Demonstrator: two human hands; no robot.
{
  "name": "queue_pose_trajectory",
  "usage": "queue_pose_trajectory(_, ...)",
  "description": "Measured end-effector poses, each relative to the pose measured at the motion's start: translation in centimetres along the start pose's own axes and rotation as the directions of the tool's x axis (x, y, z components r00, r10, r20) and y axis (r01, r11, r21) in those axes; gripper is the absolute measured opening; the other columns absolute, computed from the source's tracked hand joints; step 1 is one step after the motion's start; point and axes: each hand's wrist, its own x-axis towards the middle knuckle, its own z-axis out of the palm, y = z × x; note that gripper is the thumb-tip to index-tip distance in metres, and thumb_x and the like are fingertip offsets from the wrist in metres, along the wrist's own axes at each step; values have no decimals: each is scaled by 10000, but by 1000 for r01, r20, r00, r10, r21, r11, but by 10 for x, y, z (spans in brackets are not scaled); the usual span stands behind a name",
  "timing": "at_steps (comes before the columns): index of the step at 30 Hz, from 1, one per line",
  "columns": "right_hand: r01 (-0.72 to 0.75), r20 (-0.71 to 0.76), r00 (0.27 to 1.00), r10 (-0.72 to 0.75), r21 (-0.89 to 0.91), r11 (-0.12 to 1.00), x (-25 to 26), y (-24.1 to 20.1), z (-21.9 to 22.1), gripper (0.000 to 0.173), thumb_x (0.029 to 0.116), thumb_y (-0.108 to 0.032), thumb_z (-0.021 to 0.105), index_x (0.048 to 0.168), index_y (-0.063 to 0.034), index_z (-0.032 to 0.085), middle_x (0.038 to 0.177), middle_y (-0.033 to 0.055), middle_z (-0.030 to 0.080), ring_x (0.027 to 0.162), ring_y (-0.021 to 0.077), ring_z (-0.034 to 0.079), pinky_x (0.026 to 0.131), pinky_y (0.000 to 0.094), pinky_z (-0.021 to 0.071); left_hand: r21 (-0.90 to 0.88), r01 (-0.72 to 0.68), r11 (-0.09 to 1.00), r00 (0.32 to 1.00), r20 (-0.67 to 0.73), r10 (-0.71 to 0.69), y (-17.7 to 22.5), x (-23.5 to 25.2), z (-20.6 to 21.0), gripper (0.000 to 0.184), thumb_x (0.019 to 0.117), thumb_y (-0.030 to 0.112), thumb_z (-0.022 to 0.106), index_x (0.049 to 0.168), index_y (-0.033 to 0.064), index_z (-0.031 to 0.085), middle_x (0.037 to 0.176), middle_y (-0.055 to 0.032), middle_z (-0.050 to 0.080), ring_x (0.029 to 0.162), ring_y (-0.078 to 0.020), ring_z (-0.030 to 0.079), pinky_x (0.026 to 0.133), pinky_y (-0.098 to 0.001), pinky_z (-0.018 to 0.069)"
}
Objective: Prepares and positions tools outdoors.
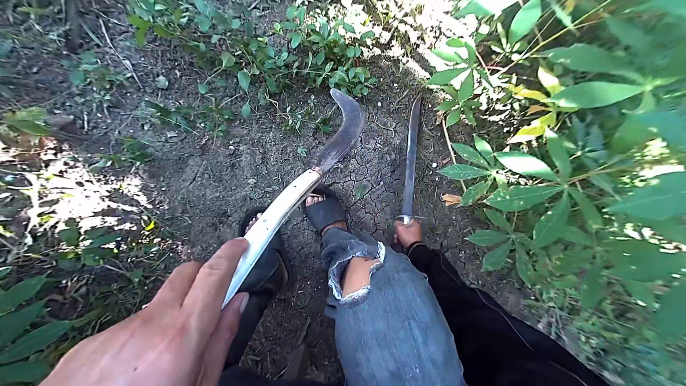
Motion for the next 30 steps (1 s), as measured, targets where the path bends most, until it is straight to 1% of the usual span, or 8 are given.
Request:
queue_pose_trajectory(5,6,-50,999,12,350,937,23,-63,32,339,1048,-181,550,1295,33,461,755,110,564,531,185,580,532,363,559,-26,4,1000,1000,20,-3,0,-5,8,541,1044,307,528,1526,74,442,1198,-292,632,865,-479,686,616,-625,533)
queue_pose_trajectory(13,49,150,988,-20,-193,980,-2,10,43,487,1021,-254,641,1366,74,540,1151,281,682,974,368,712,897,538,574,25,27,999,1000,-6,-27,1,4,4,536,1021,293,541,1505,77,462,1171,-277,638,804,-472,693,576,-615,536)
queue_pose_trajectory(16,42,46,998,-40,-43,998,-1,-6,26,482,1011,-229,619,1391,43,499,962,202,667,735,282,679,707,468,593,8,22,1000,1000,1,-22,-1,2,5,544,1033,293,533,1524,75,446,1187,-292,635,851,-486,688,612,-628,535)
queue_pose_trajectory(20,7,42,999,-21,311,950,4,-53,59,229,1053,-161,546,1138,51,525,661,82,553,485,165,571,506,337,561,-35,20,999,1000,22,-19,-8,-5,11,543,1038,323,515,1524,93,444,1196,-283,634,875,-481,687,629,-639,535)
queue_pose_trajectory(22,21,130,991,-34,100,995,3,-46,72,297,1042,-205,566,1152,71,573,717,114,623,559,190,627,579,360,577,-24,17,1000,1000,13,-16,-4,-3,9,540,1031,310,526,1518,88,452,1211,-284,634,865,-483,694,623,-639,541)
queue_pose_trajectory(25,140,234,969,-81,-249,958,2,8,55,439,1002,-260,645,1291,68,616,1138,265,696,1038,369,696,951,555,548,24,14,1000,1000,-17,-14,-1,4,7,533,1020,298,537,1508,96,462,1181,-266,643,811,-470,699,583,-624,542)
queue_pose_trajectory(28,179,203,972,-117,-322,930,-1,39,25,512,987,-274,673,1350,74,576,1228,307,664,1179,427,646,1043,605,484,41,14,999,1000,-19,-13,-3,3,7,537,1021,310,524,1509,96,458,1169,-259,645,800,-461,698,573,-619,540)
queue_pose_trajectory(30,121,142,986,-88,-244,962,-11,23,11,496,981,-252,663,1333,83,564,1153,283,678,1074,389,674,972,575,521,26,13,1000,1000,-9,-12,-4,0,10,545,1025,307,525,1520,93,450,1182,-274,639,824,-473,697,589,-627,540)
